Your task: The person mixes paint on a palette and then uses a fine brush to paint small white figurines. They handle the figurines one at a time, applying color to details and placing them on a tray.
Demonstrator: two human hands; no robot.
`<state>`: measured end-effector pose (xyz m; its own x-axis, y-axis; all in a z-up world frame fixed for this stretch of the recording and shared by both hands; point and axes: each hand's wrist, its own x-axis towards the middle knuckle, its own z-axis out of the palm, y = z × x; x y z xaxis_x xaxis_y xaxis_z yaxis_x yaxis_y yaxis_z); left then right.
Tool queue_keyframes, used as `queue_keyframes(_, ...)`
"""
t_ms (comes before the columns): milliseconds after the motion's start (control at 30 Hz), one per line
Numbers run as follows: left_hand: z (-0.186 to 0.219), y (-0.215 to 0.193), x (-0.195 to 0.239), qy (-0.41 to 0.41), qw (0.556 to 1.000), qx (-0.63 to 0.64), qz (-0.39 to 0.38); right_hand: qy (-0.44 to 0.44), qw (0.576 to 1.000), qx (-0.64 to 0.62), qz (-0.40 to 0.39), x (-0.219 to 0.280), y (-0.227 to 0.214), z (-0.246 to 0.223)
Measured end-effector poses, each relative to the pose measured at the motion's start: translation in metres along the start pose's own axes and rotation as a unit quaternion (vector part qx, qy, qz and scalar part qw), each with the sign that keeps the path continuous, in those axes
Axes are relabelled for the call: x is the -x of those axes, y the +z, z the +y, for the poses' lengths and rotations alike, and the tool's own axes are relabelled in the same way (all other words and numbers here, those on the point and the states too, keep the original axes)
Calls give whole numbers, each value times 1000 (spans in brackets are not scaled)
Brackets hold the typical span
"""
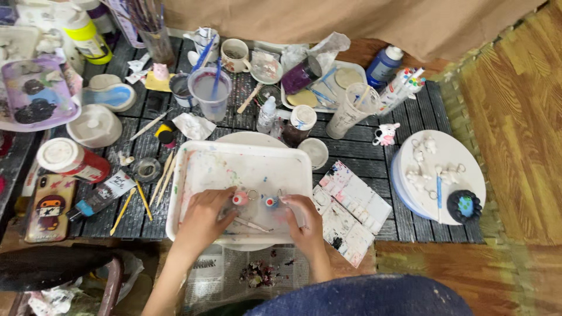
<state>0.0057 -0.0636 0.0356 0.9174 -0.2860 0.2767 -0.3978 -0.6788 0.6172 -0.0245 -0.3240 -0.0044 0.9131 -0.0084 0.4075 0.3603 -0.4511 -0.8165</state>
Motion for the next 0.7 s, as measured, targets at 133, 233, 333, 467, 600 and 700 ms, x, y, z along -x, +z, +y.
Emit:
queue_keyframes(133,0,-4,2,6,1000,2,22,-2,1000,18,6,-5,0,-4)
queue_keyframes(233,-2,-13,2,17,999,-7,32,17,1000,15,2,-7,2,-6)
queue_keyframes(333,-6,-26,7,16,998,-22,58,5,1000,24,-2,-12,7,-9)
queue_keyframes(467,-20,-42,16,-4,994,-16,109,-24,999,2,-25,-24,20,-18)
queue_keyframes(600,-47,-52,40,-75,954,86,278,-62,994,-40,-81,-39,34,-37)
queue_keyframes(700,-72,-57,62,-156,909,172,347,-66,984,-88,-142,-47,54,-59)
